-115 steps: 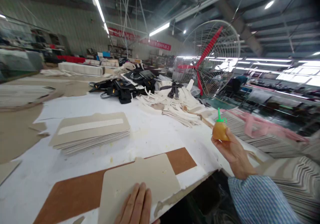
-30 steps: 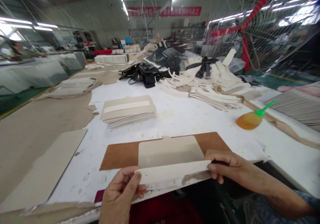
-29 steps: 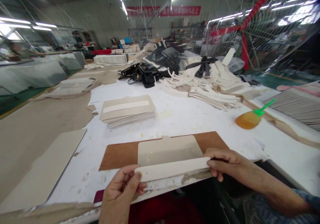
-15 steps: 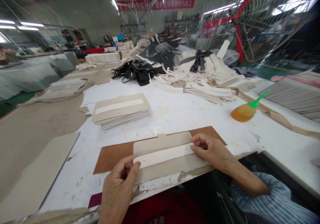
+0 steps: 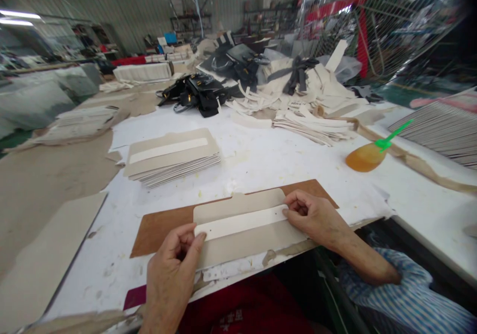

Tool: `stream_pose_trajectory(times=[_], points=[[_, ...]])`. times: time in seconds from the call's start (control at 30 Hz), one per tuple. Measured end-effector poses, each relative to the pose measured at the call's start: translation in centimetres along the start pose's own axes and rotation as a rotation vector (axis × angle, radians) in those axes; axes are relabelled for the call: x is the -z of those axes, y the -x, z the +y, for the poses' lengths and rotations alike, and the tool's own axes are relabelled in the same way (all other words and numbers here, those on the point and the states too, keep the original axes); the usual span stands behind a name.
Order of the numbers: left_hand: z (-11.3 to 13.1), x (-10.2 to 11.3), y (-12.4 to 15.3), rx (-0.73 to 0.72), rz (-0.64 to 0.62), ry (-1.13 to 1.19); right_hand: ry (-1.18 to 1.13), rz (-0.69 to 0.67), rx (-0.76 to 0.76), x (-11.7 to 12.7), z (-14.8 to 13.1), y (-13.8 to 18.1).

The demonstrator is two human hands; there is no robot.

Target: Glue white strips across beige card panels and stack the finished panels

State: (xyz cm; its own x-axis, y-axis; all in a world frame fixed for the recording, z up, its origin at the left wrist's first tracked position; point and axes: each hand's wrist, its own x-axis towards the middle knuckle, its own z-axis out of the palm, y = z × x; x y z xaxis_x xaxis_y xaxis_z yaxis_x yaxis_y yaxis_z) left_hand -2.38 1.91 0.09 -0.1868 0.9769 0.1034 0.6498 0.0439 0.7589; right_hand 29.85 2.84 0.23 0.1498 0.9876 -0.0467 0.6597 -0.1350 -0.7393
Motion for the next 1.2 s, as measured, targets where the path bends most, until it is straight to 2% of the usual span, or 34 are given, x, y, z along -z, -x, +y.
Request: stream_pose_trajectory(times=[0.13,0.4,0.67,1.2], points=[[0.4,-0.1,0.0,0.0,0.034,-0.013,-0.003,0.003,0.007,0.1,-0.1,0.0],[-0.4,-0.2,0.1,-0.014,0.012,-0.047,0.06,0.013,0.02,-0.1,-0.5,0.0],[0.1,0.0,0.1,-0.027,-0.013,-0.084,0.146,0.028,0.041,-0.3,-0.8,0.1],[0.7,-0.3,0.2,-0.007,0.018,-0.071,0.286,-0.026,0.094,-0.4,-0.5,0.3]])
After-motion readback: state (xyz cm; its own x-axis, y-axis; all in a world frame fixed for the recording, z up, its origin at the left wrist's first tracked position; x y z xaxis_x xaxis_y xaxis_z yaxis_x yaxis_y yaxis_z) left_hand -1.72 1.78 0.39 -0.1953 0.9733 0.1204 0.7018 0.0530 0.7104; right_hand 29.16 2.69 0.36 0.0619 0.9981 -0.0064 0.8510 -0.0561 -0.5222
